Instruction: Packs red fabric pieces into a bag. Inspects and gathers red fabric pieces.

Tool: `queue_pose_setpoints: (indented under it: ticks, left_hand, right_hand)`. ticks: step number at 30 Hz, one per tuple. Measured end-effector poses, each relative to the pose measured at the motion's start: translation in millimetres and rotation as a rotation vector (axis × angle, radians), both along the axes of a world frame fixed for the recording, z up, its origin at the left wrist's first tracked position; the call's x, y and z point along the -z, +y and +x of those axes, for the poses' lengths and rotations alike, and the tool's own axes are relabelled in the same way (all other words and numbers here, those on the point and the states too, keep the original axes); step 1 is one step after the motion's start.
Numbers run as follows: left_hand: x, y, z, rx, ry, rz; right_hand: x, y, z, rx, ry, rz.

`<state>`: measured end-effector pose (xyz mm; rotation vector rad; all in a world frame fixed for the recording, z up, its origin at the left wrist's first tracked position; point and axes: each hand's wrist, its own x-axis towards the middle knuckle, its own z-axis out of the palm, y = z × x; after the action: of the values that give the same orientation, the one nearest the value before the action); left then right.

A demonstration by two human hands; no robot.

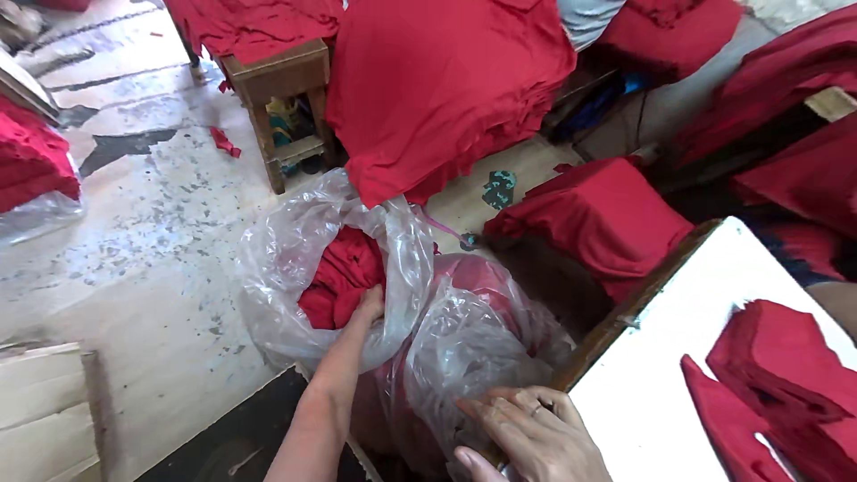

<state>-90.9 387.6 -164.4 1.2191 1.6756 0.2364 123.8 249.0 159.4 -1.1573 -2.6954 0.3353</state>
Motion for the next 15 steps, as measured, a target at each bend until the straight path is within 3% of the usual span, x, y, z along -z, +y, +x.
queue_pose_setpoints:
  ticks: [3,7,15]
  left_hand:
    - [-16.7,2.0,-20.9,0.027,-0.054,-0.032]
    - [-43.9,-5.4,-45.7,-0.087,-0.148,-0.071]
    - [-93.5,-31.2,-80.0,-0.744,-0.259,-0.019]
  right_hand:
    - [2.2,-1.2,0.9,-0.001,0.034,0.016]
    - [8.1,-1.7,2.3,-0.006,0.096,0.067]
    - [15.5,-1.7,2.6,-0.019,0.144,0.154]
